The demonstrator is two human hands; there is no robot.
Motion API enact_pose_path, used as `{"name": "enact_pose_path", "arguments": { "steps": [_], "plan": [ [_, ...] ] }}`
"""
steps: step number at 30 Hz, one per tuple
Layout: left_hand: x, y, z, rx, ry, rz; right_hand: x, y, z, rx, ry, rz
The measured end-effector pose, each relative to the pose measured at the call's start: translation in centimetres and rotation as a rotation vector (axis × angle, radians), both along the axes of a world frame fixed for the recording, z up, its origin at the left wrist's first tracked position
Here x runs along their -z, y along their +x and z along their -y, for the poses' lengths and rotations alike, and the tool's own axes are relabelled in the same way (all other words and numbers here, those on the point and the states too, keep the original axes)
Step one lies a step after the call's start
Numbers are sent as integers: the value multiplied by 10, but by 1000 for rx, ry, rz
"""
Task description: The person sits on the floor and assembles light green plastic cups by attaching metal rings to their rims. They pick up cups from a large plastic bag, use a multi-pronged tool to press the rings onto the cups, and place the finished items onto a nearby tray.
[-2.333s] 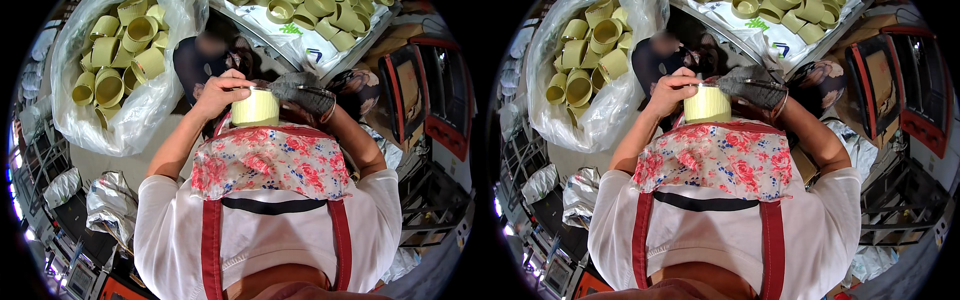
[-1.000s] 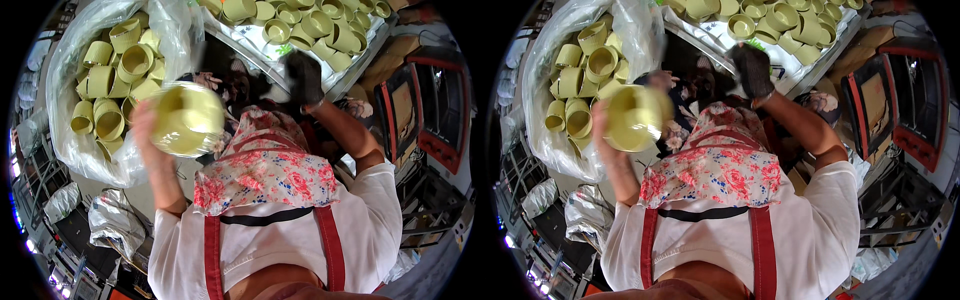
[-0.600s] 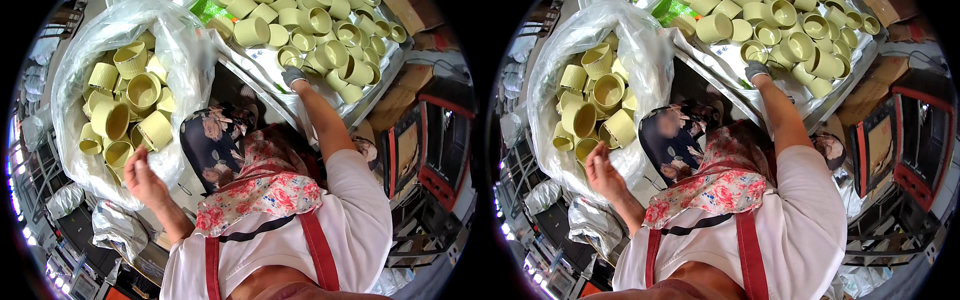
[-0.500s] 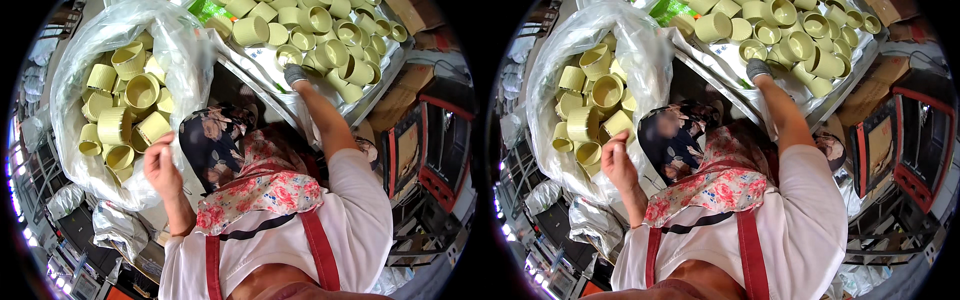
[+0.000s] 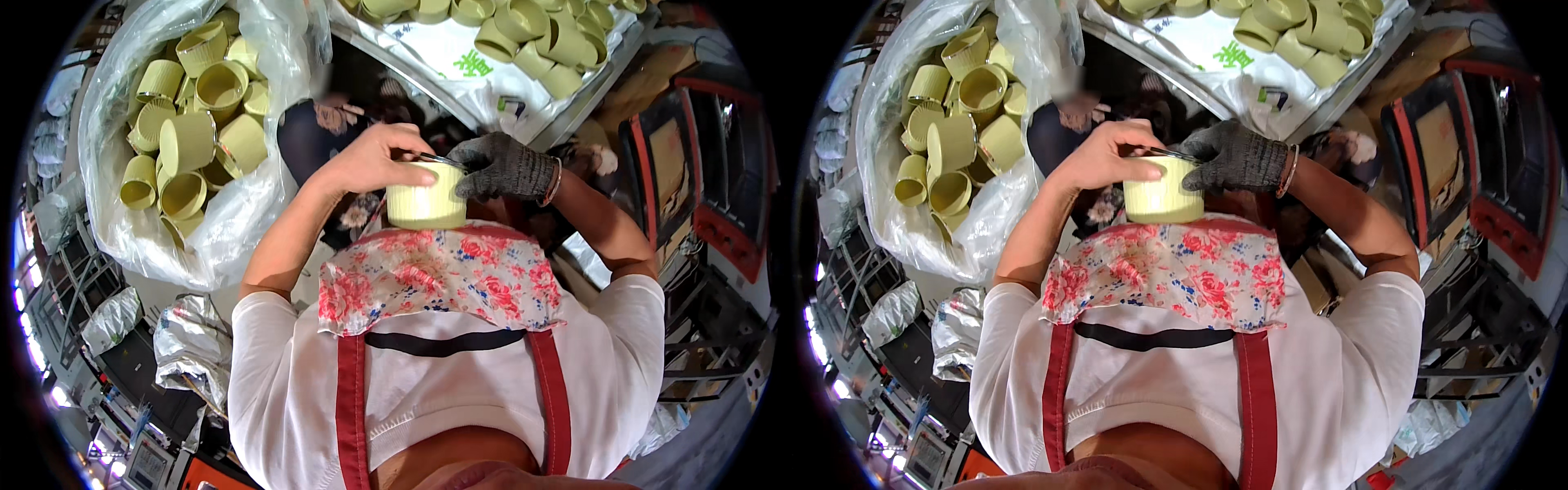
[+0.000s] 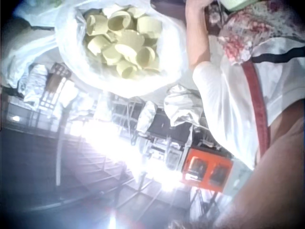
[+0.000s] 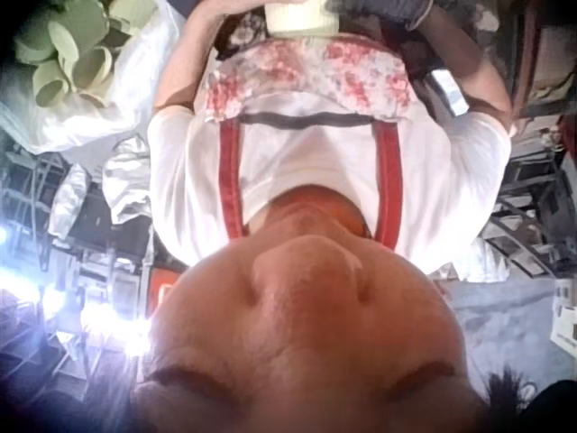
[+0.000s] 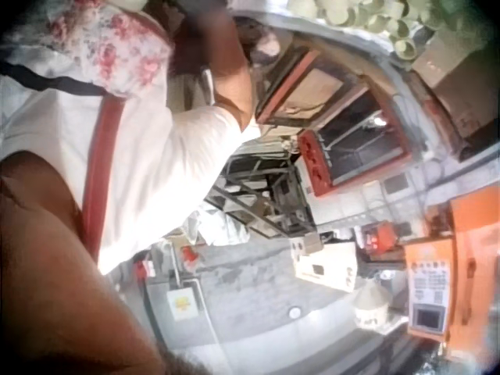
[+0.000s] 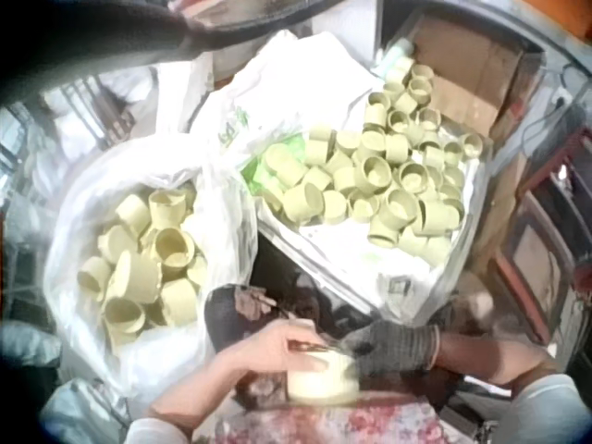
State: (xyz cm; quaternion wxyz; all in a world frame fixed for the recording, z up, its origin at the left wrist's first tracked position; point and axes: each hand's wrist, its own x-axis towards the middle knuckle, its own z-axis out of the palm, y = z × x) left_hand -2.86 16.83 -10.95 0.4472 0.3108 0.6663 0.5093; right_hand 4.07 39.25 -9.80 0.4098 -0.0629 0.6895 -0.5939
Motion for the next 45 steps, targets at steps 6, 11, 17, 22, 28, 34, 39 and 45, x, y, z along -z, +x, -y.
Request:
{"name": "enact_pose_path", "arguments": {
  "steps": [6, 11, 17, 22, 28, 34, 39, 45],
  "plan": [
    [12, 50, 29, -260, 69, 17, 51, 34, 8, -144, 241, -1297],
    [25, 72, 41, -495, 97, 73, 51, 40, 10, -176, 292, -1459],
    [46, 92, 35, -741, 265, 318, 51, 56, 8, -145, 297, -1319],
    [2, 92, 28, -703, 190, 885, 28, 72, 14, -41, 299, -1311],
    [-20, 90, 25, -629, 263, 868, 21, 88, 35, 695, -25, -386],
    [-23, 98, 26, -699, 330, 922, 9, 76, 31, 146, 289, -1140],
    [-33, 95, 30, -675, 238, 873, -8, 67, 40, 191, 9, -1121],
    [-41, 83, 34, -729, 255, 742, 2, 40, 54, 154, -36, -780]
  ]
}}
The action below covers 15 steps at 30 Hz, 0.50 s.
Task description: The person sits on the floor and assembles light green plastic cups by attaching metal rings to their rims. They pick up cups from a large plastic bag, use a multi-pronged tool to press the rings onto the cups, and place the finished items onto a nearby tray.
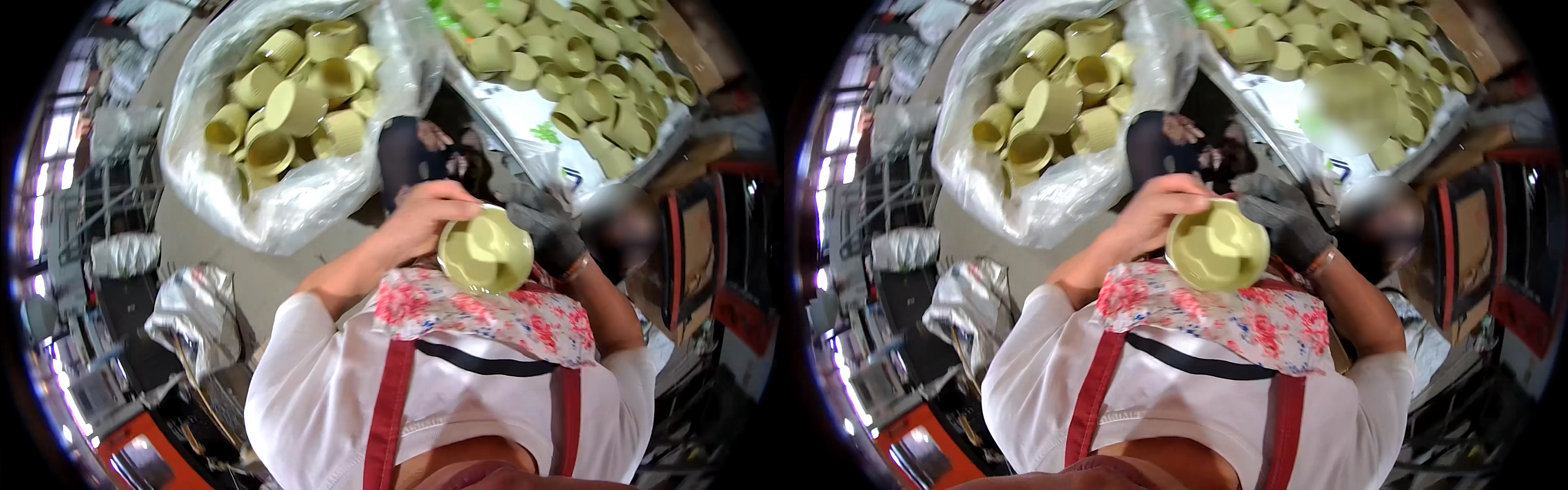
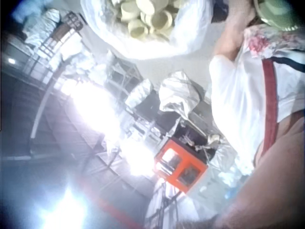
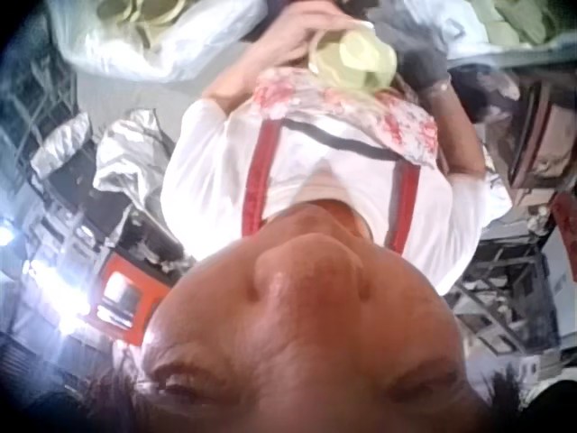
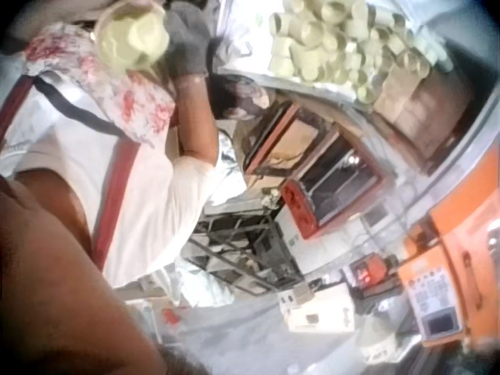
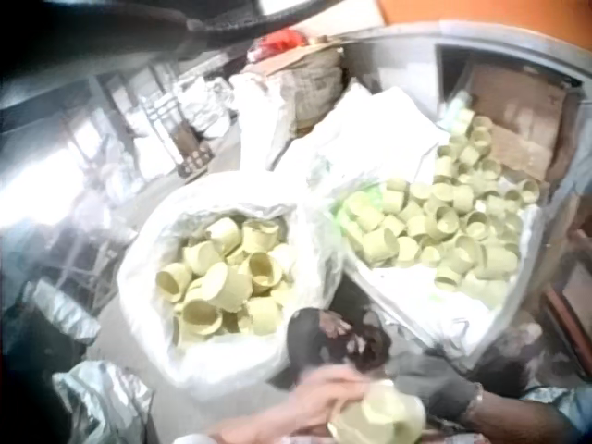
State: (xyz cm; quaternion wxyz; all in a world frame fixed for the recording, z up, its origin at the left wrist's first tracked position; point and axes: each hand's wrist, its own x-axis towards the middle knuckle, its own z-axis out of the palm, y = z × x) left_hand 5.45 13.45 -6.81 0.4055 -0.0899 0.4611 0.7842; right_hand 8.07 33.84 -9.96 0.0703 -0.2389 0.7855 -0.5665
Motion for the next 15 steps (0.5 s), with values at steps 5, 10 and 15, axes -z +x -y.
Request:
{"name": "enact_pose_path", "arguments": {
  "steps": [5, 10, 15],
  "plan": [
    [-37, -53, 83, -428, -432, -636, 8, -3, -27, 289, -671, 520],
    [-42, -78, 182, -1239, -626, -944, 22, 12, -108, 718, -605, 206],
    [-32, -98, 82, -810, -880, -1128, 35, 74, -178, 1206, -152, -69]
  ]
}}
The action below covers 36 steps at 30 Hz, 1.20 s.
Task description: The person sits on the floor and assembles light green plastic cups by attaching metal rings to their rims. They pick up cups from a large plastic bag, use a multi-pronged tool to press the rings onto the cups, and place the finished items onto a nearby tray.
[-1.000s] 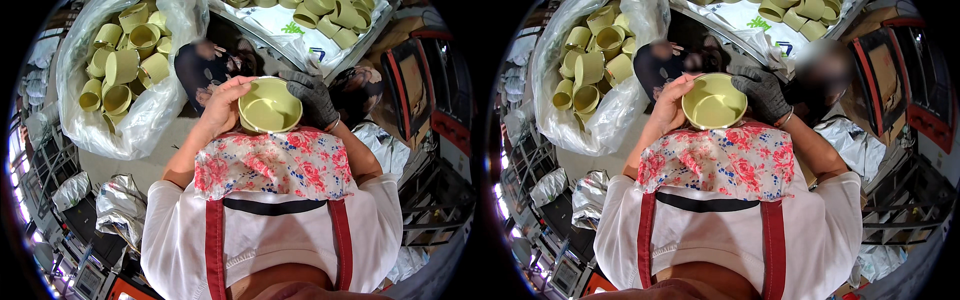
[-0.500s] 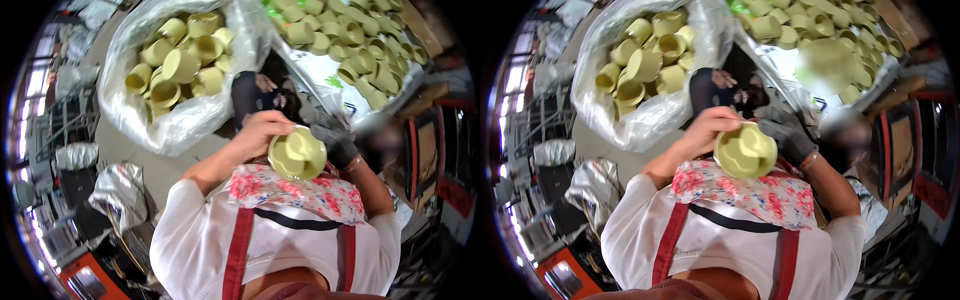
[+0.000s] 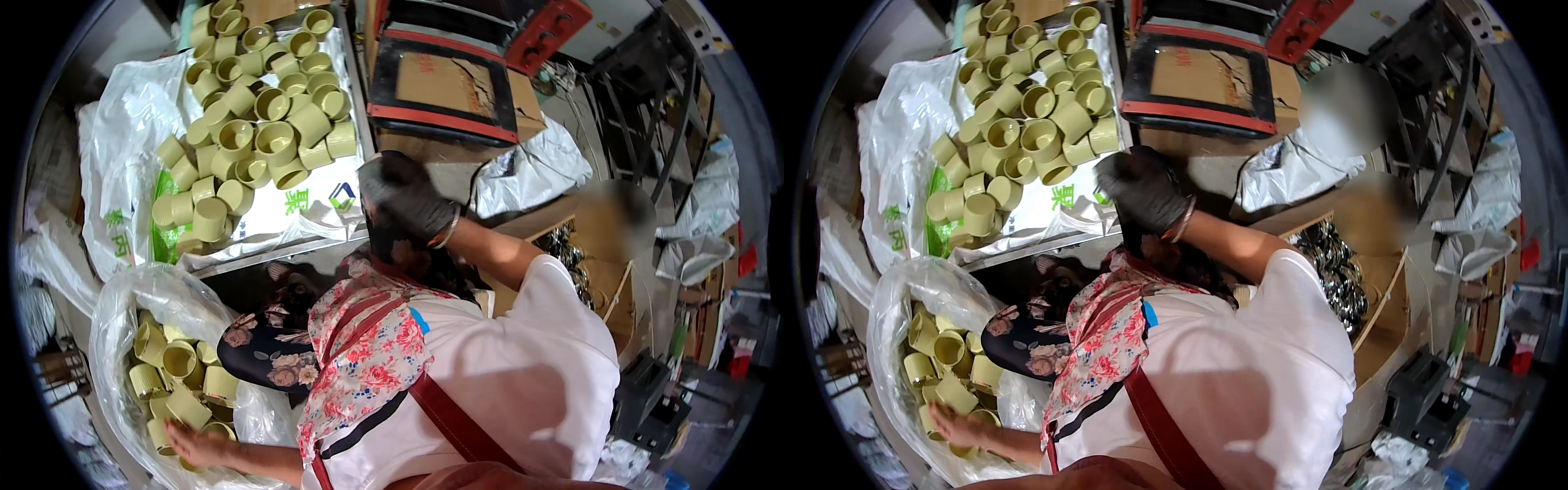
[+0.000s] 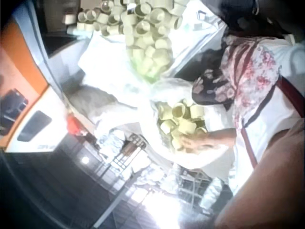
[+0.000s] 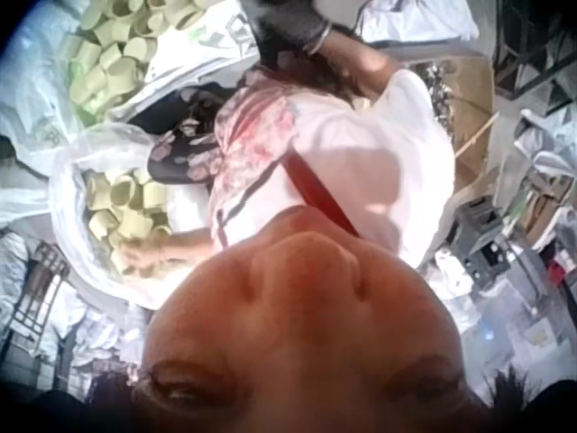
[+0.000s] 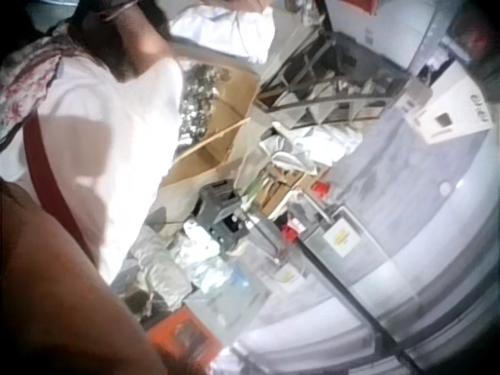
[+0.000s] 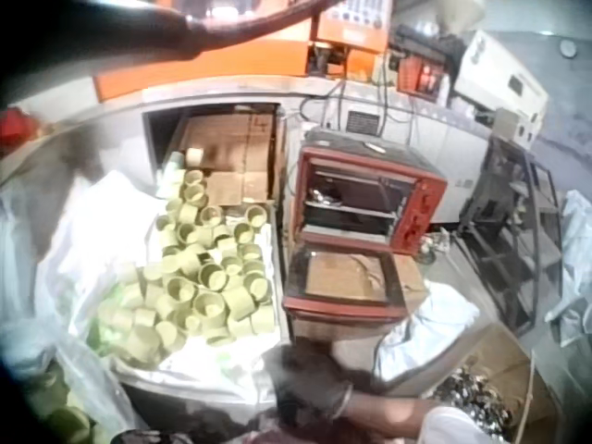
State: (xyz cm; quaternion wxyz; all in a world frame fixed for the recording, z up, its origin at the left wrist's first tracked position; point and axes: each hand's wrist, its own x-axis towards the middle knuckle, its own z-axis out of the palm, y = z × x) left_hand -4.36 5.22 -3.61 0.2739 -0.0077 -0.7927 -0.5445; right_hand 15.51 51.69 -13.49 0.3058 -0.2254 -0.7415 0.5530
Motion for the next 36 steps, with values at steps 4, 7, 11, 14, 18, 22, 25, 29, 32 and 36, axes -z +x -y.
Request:
{"name": "enact_pose_path", "arguments": {
  "steps": [4, 7, 11, 14, 18, 22, 25, 29, 32, 36],
  "plan": [
    [41, -7, -84, 327, 211, 259, -12, 96, -58, 447, 513, 101],
    [61, -15, -132, 509, 35, 415, -37, 214, -89, 726, -3, 239],
    [100, -36, -139, 629, -34, 586, -33, 370, -92, 796, 569, 907],
    [111, -41, -147, 664, -89, 643, 23, 418, -59, 893, 131, 1171],
    [118, -54, -154, 719, -200, 663, 110, 457, -21, 763, -6, 1371],
    [112, -45, -163, 741, -268, 638, 168, 470, -25, 794, -189, 1459],
    [118, -51, -150, 717, -316, 662, 201, 472, -50, 861, -230, 1490],
    [118, -53, -131, 650, -337, 697, 249, 471, -70, 956, -262, 1471],
    [112, -40, -137, 612, -309, 706, 280, 473, -81, 1051, -435, 1380],
    [101, -42, -142, 638, -290, 709, 284, 460, -86, 1018, -448, 1450]
  ]
}}
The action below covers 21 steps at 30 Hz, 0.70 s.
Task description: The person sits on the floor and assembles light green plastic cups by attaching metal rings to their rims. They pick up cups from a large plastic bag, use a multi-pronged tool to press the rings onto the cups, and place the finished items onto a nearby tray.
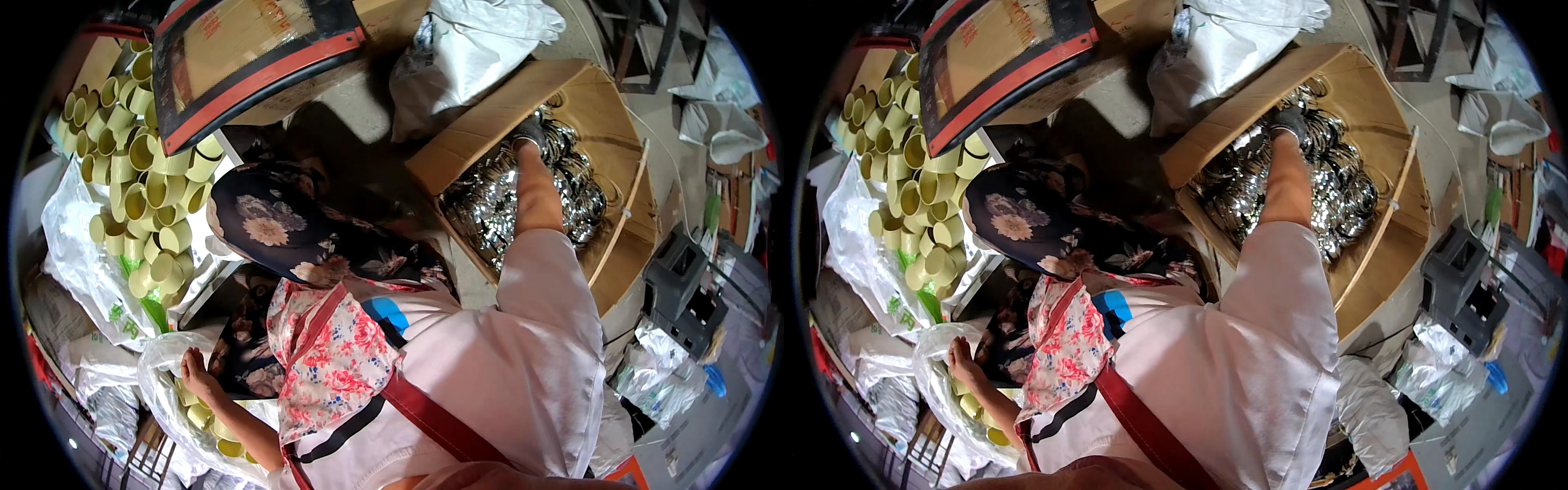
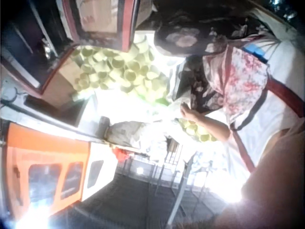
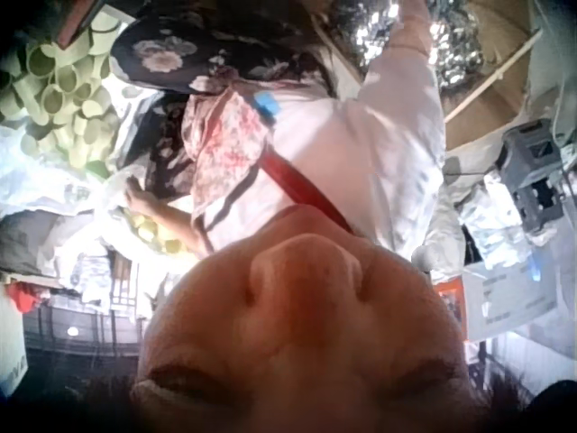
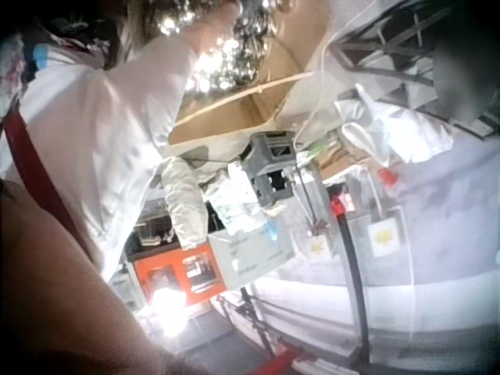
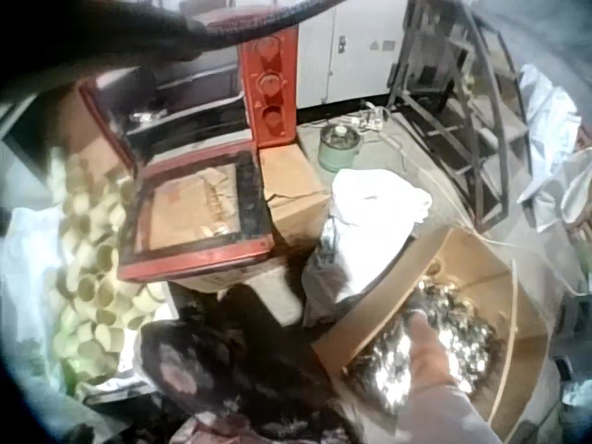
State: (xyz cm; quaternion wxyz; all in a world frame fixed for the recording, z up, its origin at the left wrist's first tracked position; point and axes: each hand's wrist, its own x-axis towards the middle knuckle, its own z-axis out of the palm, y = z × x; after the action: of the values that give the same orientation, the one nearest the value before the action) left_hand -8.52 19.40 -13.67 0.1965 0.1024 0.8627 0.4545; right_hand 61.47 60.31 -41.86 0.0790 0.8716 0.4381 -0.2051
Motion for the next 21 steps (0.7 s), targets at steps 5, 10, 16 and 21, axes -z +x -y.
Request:
{"name": "enact_pose_path", "arguments": {
  "steps": [5, 10, 16, 21],
  "plan": [
    [-7, -3, -17, 32, -41, 12, -26, 6, -2, -189, -88, 51],
    [2, -10, -25, 31, -32, 25, -59, 51, 14, -370, -47, 146],
    [8, -11, -47, 128, 9, 80, -156, 58, 43, -376, 326, -41],
    [14, -13, -56, 139, 100, 70, -254, 2, 38, -159, 301, -326]
  ]
}}
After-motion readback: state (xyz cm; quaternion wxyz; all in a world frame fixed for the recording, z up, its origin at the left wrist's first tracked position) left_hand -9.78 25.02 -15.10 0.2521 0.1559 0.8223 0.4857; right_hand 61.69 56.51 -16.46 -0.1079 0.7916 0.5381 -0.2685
